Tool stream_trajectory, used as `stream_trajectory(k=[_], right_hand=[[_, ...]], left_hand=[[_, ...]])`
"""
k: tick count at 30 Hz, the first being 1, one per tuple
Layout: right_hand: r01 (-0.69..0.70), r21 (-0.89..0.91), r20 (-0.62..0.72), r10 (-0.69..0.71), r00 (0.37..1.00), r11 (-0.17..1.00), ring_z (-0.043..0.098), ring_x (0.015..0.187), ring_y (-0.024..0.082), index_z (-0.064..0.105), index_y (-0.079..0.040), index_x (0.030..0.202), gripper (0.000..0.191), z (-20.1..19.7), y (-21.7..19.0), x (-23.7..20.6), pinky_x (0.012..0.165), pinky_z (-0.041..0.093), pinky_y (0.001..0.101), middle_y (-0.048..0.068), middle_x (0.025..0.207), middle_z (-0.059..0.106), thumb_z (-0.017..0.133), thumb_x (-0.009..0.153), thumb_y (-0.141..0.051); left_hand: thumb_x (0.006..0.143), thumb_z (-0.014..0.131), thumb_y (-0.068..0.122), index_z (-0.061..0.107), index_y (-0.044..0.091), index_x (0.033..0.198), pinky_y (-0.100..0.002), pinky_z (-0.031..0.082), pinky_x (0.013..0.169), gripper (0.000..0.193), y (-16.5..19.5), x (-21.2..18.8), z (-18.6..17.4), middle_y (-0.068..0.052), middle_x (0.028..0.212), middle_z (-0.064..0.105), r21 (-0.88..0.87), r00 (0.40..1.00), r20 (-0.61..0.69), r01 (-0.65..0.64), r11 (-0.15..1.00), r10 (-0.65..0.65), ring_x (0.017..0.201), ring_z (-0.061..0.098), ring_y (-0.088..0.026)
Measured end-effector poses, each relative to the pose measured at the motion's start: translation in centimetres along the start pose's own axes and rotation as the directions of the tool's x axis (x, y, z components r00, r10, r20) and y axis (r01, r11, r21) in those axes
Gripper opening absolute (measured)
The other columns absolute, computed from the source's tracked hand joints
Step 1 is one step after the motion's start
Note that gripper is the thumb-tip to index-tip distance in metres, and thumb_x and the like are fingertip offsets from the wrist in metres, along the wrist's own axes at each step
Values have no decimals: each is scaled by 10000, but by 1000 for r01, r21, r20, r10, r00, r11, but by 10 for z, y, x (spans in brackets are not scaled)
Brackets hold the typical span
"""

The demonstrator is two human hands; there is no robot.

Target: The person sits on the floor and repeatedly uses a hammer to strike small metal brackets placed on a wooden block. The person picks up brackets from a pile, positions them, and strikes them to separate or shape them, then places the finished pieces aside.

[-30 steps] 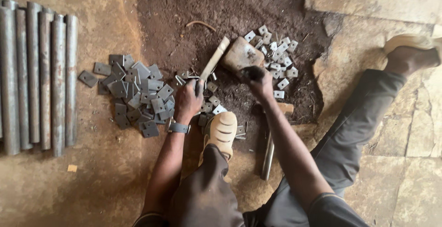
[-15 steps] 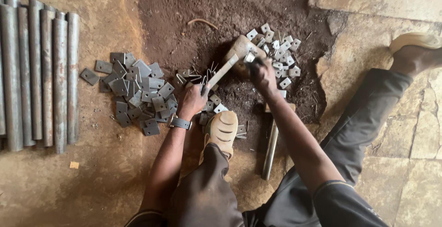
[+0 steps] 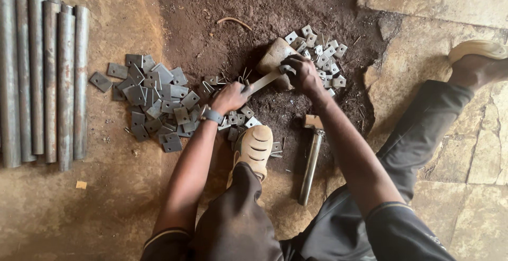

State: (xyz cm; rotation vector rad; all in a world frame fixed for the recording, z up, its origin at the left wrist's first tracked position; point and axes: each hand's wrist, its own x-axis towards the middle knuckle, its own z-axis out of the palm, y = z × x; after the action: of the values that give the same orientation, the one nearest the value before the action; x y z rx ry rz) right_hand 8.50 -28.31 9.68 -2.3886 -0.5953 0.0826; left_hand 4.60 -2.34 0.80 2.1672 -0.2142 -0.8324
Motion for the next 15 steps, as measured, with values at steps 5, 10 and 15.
stream_trajectory(k=[5,10,15], right_hand=[[103,-13,35,-102,994,995,748,873,239,761,-66,1123,154,-4,1,10,761,651,334,132,1082,764,731,977,-27],[-55,-70,-261,35,965,996,714,868,254,718,-27,1151,276,11,0,-17,716,631,316,155,1043,726,748,877,-8],[-484,-86,-457,397,796,871,592,672,250,652,15,1116,329,47,-17,-149,605,518,404,120,863,672,760,862,-165]], left_hand=[[1054,456,601,632,77,633,-352,393,455,695,5,22,1,-23,522,538,103,979,79,180,978,-188,445,473,-171],[1007,497,622,673,12,715,-415,515,507,699,9,31,15,-132,617,654,56,969,-95,232,971,-226,545,636,-262],[978,513,599,734,-11,871,-477,564,611,658,13,22,19,-230,817,716,182,946,-224,276,944,-234,724,720,-384]])
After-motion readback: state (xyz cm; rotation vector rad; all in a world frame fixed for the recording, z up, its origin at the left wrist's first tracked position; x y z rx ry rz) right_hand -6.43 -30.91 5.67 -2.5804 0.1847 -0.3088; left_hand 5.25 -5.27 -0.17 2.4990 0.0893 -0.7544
